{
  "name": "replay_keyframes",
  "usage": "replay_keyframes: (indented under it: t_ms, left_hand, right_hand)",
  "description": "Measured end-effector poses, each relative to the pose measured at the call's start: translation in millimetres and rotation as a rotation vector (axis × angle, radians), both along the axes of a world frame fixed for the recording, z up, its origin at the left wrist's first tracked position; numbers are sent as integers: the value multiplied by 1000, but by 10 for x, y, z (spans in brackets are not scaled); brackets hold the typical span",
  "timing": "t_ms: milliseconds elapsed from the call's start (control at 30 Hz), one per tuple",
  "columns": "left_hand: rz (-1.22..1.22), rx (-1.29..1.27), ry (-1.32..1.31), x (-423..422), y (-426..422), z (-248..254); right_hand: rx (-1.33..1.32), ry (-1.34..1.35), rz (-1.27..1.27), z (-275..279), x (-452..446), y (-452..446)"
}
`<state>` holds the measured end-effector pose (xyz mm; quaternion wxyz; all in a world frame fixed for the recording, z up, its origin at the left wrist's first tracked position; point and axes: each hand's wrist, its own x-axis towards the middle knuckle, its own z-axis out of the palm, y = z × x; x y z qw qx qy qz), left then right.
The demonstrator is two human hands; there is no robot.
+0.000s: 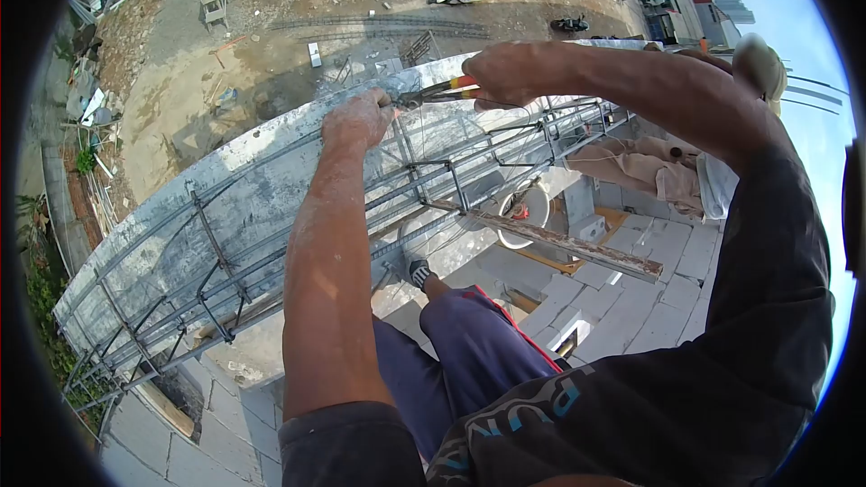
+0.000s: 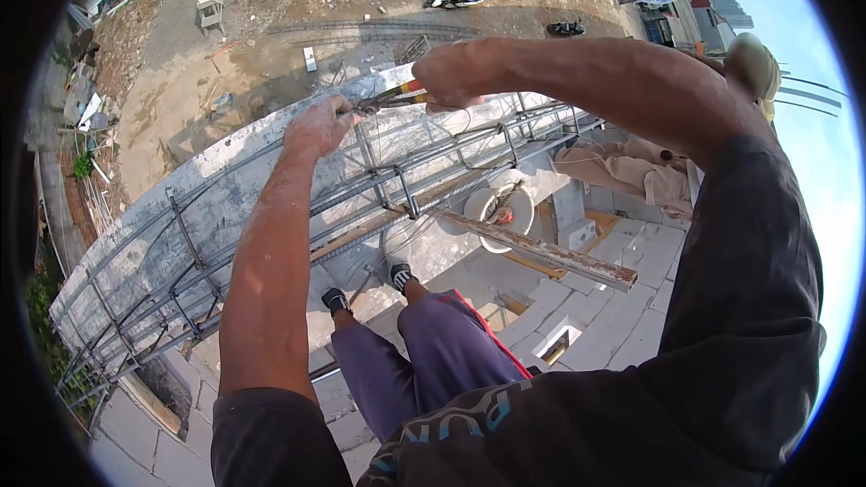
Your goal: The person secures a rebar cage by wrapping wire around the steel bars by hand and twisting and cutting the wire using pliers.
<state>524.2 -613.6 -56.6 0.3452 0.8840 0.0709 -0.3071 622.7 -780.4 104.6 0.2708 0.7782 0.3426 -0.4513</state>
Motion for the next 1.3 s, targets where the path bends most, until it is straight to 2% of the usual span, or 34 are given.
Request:
replay_keyframes:
  t_ms: [100, 133, 233, 267, 333, 433, 500, 533, 567, 633, 733, 833, 1000, 1133, 1233, 1267, 1300]
  left_hand:
    - [43, -7, -56, -25, -5, -90]
    - [30, 1, -58, -12, 1, -98]
    - [0, 3, -72, 16, -17, -201]
    - [-4, -6, -95, 19, 0, -280]
    - [9, -8, -104, 24, 2, -252]
    - [38, 0, -65, 0, -7, -96]
    - [41, -9, -51, 4, -5, -91]
    - [26, -11, -63, -6, -17, -108]
    - [18, -11, -80, 4, -13, -124]
    - [13, -7, -87, -4, 8, -123]
    - [13, 1, -74, 5, -10, -122]
    - [17, 14, -80, 12, -16, -36]
    - [-2, 11, -50, 10, -13, -59]
    - [46, -19, -118, -8, -28, -146]
    - [50, 0, -111, -1, -39, -155]
    - [51, 4, -110, -6, -43, -162]
    - [51, 8, -110, -4, -50, -166]
  right_hand:
    - [-133, 283, -741, 189, 63, 124]
    - [-143, 295, -788, 163, 59, 109]
    - [-6, 121, -541, 293, -76, 101]
    - [-1, 15, -157, 162, -51, 29]
    - [418, -315, 419, -1, -160, -217]
    - [438, -348, 477, 125, -209, -146]
    - [88, -30, 48, 299, -235, 106]
    - [0, 138, -215, 338, -100, 168]
    - [0, 188, -581, 367, -51, 185]
    - [16, 248, -796, 372, -5, 199]
    - [-139, 163, -414, 378, 4, 275]
    - [-185, 163, -446, 317, -21, 354]
    - [-378, 81, -201, 344, 32, 603]
    - [-258, 99, -261, 275, 105, 383]
    - [-278, 135, -7, 166, 130, 308]
    - [-252, 164, -38, 149, 154, 272]
    - [-254, 164, -192, 189, 122, 286]
